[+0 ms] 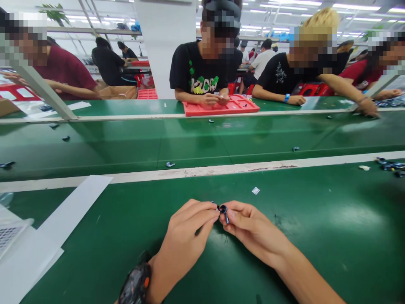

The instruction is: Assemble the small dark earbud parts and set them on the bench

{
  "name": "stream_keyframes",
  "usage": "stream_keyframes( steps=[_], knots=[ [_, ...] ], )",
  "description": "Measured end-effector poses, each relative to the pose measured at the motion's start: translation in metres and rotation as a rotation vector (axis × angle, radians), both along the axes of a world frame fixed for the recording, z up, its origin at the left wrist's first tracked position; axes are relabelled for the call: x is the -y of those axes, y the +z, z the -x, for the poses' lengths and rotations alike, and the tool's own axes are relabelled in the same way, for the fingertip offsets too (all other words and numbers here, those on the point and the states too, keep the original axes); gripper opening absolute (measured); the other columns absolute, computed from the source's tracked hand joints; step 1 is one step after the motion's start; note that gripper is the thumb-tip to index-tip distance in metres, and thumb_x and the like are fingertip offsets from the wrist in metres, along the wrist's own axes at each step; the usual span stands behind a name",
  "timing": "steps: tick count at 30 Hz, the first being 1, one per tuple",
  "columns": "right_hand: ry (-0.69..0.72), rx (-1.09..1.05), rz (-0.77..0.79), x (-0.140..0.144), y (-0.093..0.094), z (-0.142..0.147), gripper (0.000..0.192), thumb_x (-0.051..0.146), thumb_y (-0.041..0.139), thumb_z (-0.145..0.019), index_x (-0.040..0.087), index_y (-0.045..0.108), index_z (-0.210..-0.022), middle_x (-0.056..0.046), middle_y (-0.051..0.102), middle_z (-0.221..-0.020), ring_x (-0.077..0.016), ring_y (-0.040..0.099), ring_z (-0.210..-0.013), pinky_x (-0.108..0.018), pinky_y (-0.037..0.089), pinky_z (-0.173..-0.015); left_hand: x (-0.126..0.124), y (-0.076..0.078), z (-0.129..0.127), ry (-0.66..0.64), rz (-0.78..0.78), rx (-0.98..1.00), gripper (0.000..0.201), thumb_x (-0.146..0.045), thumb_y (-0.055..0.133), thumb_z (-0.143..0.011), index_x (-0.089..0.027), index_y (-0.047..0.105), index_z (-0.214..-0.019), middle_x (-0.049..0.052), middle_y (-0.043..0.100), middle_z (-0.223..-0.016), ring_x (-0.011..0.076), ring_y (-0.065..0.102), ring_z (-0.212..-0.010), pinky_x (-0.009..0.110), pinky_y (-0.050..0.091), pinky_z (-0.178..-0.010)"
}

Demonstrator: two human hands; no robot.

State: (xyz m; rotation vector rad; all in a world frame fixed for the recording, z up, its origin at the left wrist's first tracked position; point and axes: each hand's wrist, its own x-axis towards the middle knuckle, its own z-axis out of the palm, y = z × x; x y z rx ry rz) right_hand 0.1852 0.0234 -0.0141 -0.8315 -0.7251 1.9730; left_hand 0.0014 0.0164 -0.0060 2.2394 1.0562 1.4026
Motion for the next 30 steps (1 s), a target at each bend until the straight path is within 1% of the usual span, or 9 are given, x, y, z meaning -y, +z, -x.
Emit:
stream_keyframes(
  steps=[4,6,9,14,18,22,24,27,30],
  knots=[
    [0.001,-0.003,-0.004,0.001,0.000,0.001,0.022,0.031,0.092,-0.068,0.017,0.081,-0.081,-0.003,0.071,-0.077,-0.0093,0.056,-0.068,-0.019,0.048,-0.068,0.001,-0.003,0.002,0.001,-0.012,-0.042,0.026,-0.006,0.059,-0.092,-0.021,0.074,-0.106,0.006,0.077,-0.097,0.0175,0.069,-0.084,0.029,0.058,-0.078],
    [0.002,0.003,-0.006,0.002,-0.001,0.001,0.022,0.031,0.091,-0.068,0.018,0.081,-0.081,-0.003,0.071,-0.077,-0.0100,0.056,-0.068,-0.020,0.048,-0.068,0.001,-0.001,0.002,0.015,0.035,-0.018,0.027,-0.007,0.059,-0.092,-0.023,0.077,-0.104,0.005,0.076,-0.096,0.0171,0.069,-0.082,0.027,0.058,-0.073],
    [-0.007,0.030,-0.009,0.002,-0.002,0.001,0.023,0.032,0.092,-0.067,0.020,0.082,-0.083,-0.002,0.071,-0.073,-0.0106,0.057,-0.067,-0.022,0.048,-0.069,0.002,0.005,0.000,0.030,0.170,0.079,0.023,-0.009,0.064,-0.088,-0.023,0.081,-0.094,0.005,0.075,-0.090,0.0159,0.070,-0.075,0.024,0.058,-0.065],
    [-0.009,0.053,-0.012,0.003,-0.003,0.000,0.025,0.034,0.094,-0.063,0.022,0.084,-0.083,-0.001,0.070,-0.066,-0.0101,0.057,-0.064,-0.023,0.047,-0.067,0.003,0.008,-0.005,0.029,0.355,0.224,0.020,-0.007,0.074,-0.078,-0.024,0.083,-0.086,0.003,0.073,-0.082,0.0136,0.069,-0.068,0.020,0.057,-0.062],
    [-0.003,0.066,-0.029,0.003,-0.001,0.001,0.025,0.034,0.095,-0.061,0.022,0.084,-0.081,-0.002,0.073,-0.068,-0.0096,0.057,-0.064,-0.023,0.046,-0.067,0.000,0.007,-0.003,-0.042,0.475,0.336,0.022,-0.008,0.075,-0.077,-0.027,0.085,-0.083,0.003,0.073,-0.082,0.0144,0.069,-0.072,0.020,0.056,-0.061],
    [-0.008,0.085,-0.060,0.004,0.000,0.002,0.024,0.033,0.094,-0.062,0.023,0.084,-0.082,-0.001,0.073,-0.064,-0.0092,0.054,-0.060,-0.025,0.044,-0.064,-0.003,0.008,-0.001,-0.116,0.666,0.454,0.018,-0.012,0.077,-0.073,-0.026,0.085,-0.080,0.004,0.071,-0.082,0.0139,0.066,-0.067,0.021,0.055,-0.056],
    [-0.017,0.098,-0.073,0.004,0.000,0.002,0.023,0.032,0.094,-0.063,0.023,0.084,-0.082,-0.002,0.073,-0.064,-0.0095,0.054,-0.060,-0.026,0.045,-0.064,-0.002,0.010,-0.002,-0.115,0.685,0.434,0.017,-0.012,0.077,-0.073,-0.026,0.085,-0.080,0.005,0.070,-0.081,0.0133,0.065,-0.065,0.021,0.053,-0.055],
    [-0.027,0.114,-0.088,0.004,-0.001,0.002,0.022,0.033,0.093,-0.063,0.024,0.084,-0.082,-0.003,0.074,-0.064,-0.0100,0.054,-0.059,-0.027,0.046,-0.064,0.000,0.013,-0.002,-0.065,0.626,0.364,0.019,-0.011,0.075,-0.074,-0.027,0.085,-0.077,0.004,0.071,-0.079,0.0137,0.065,-0.069,0.020,0.053,-0.058],
    [-0.043,0.122,-0.103,0.005,-0.001,0.003,0.021,0.033,0.094,-0.063,0.024,0.084,-0.080,-0.001,0.073,-0.061,-0.0097,0.055,-0.058,-0.026,0.047,-0.064,0.000,0.013,-0.001,-0.071,0.729,0.430,0.014,-0.014,0.078,-0.071,-0.025,0.085,-0.076,0.005,0.071,-0.079,0.0131,0.065,-0.063,0.021,0.053,-0.054]
  ],
)
